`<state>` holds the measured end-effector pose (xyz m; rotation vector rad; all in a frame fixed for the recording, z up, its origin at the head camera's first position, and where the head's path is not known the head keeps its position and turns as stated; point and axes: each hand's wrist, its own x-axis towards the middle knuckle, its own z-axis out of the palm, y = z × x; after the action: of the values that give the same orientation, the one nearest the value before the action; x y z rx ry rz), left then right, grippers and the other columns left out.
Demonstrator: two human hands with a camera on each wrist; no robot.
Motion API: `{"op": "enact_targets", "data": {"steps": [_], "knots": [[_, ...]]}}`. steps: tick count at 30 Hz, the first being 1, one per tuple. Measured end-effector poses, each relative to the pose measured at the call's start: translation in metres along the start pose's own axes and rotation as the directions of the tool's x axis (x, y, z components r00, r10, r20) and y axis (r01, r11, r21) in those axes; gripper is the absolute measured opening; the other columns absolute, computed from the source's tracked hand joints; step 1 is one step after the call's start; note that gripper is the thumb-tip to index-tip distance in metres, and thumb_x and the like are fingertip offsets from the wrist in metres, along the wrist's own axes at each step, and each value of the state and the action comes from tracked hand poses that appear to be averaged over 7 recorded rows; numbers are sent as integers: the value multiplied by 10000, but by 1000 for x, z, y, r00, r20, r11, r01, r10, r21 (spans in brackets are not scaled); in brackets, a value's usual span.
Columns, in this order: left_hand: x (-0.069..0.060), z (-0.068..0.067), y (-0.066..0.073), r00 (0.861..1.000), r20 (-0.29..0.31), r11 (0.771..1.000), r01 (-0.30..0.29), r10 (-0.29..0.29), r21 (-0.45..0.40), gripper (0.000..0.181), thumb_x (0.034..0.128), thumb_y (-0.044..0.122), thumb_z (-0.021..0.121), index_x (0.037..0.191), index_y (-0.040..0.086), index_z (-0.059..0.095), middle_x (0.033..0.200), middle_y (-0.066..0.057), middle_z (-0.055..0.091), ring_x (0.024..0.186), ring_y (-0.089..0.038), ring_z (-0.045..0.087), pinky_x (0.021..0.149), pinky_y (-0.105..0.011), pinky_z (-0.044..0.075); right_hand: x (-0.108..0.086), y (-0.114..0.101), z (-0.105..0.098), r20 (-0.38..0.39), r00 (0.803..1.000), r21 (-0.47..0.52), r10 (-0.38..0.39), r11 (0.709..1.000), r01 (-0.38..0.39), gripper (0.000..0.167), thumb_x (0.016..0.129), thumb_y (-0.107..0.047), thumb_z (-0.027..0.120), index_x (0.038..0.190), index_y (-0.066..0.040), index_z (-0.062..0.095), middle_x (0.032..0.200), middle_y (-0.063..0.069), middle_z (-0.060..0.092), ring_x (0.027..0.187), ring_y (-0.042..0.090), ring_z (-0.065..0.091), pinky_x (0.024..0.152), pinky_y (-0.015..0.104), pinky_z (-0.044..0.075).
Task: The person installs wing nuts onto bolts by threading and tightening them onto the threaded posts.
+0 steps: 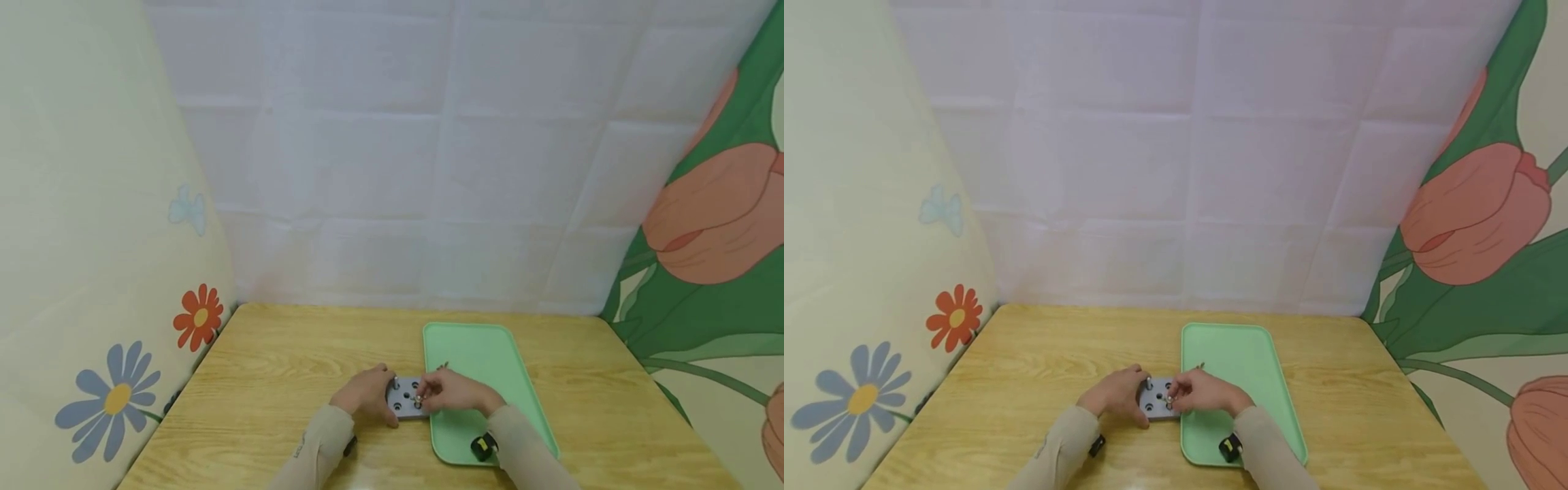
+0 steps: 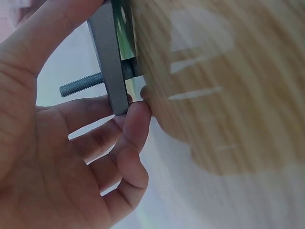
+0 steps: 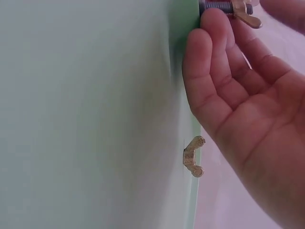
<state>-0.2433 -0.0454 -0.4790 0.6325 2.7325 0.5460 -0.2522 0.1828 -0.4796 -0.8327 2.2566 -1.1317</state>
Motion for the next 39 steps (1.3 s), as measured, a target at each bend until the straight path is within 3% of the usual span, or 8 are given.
{"op": "enact_targets", "data": {"steps": [5, 10, 17, 24, 28, 35, 39], "knots": [[0, 0, 0, 1000, -8, 1000, 9, -9, -3, 872, 582, 426, 870, 1308, 81, 533, 1101, -9, 514, 819, -120, 492, 743, -314, 445, -1, 0, 0, 8, 1000, 67, -4, 998, 3, 158, 881, -18, 534, 978, -30, 658, 860, 37, 651, 735, 130, 592, 652, 263, 489], [1, 3, -2, 1000, 12, 1000, 7, -7, -8, 857, 592, 427, 864, 1305, 84, 533, 1072, 4, 510, 822, -112, 492, 755, -312, 449, -1, 1, 0, 12, 1000, 28, -20, 999, 19, 100, 884, -58, 595, 966, -55, 653, 818, 13, 656, 696, 101, 579, 621, 246, 465], [1, 5, -3, 1000, 14, 1000, -5, 5, 5, 851, 595, 429, 860, 1299, 79, 536, 1040, 8, 513, 801, -106, 489, 738, -300, 450, 2, 2, 3, 20, 997, -14, -71, 997, 72, 231, 896, -79, 611, 1125, -68, 628, 800, -15, 646, 654, 59, 534, 581, 220, 430], [3, 4, -3, 1000, 14, 1000, -3, 3, 16, 857, 600, 443, 856, 1310, 90, 529, 1051, 9, 519, 821, -110, 497, 751, -308, 449, 2, 1, 3, -5, 998, -72, -58, 996, 57, 55, 877, -130, 659, 932, -124, 659, 778, -68, 630, 682, 58, 566, 606, 233, 468], [4, 3, -2, 1000, 6, 1000, -10, 10, 20, 854, 601, 439, 860, 1308, 90, 531, 1037, 16, 508, 815, -104, 489, 745, -298, 442, 2, -3, 3, -30, 998, -102, -47, 994, 44, 70, 867, -184, 685, 872, -130, 641, 766, -79, 623, 679, 57, 558, 605, 234, 464], [3, 1, -2, 1000, 17, 1000, -6, 6, 15, 862, 601, 440, 858, 1316, 93, 526, 1063, 13, 508, 837, -102, 494, 777, -306, 447, 2, -5, 3, -42, 998, 15, 56, 998, -55, 273, 995, -158, 430, 879, -68, 661, 797, 2, 636, 695, 154, 603, 633, 295, 492], [3, 1, -2, 1000, 19, 1000, -6, 6, 15, 862, 606, 439, 856, 1320, 91, 523, 1062, 17, 506, 828, -99, 489, 767, -299, 443, 2, -3, 2, -22, 999, 27, 50, 998, -49, 195, 966, -94, 481, 879, -68, 654, 788, 2, 633, 693, 143, 592, 631, 277, 483]]}}
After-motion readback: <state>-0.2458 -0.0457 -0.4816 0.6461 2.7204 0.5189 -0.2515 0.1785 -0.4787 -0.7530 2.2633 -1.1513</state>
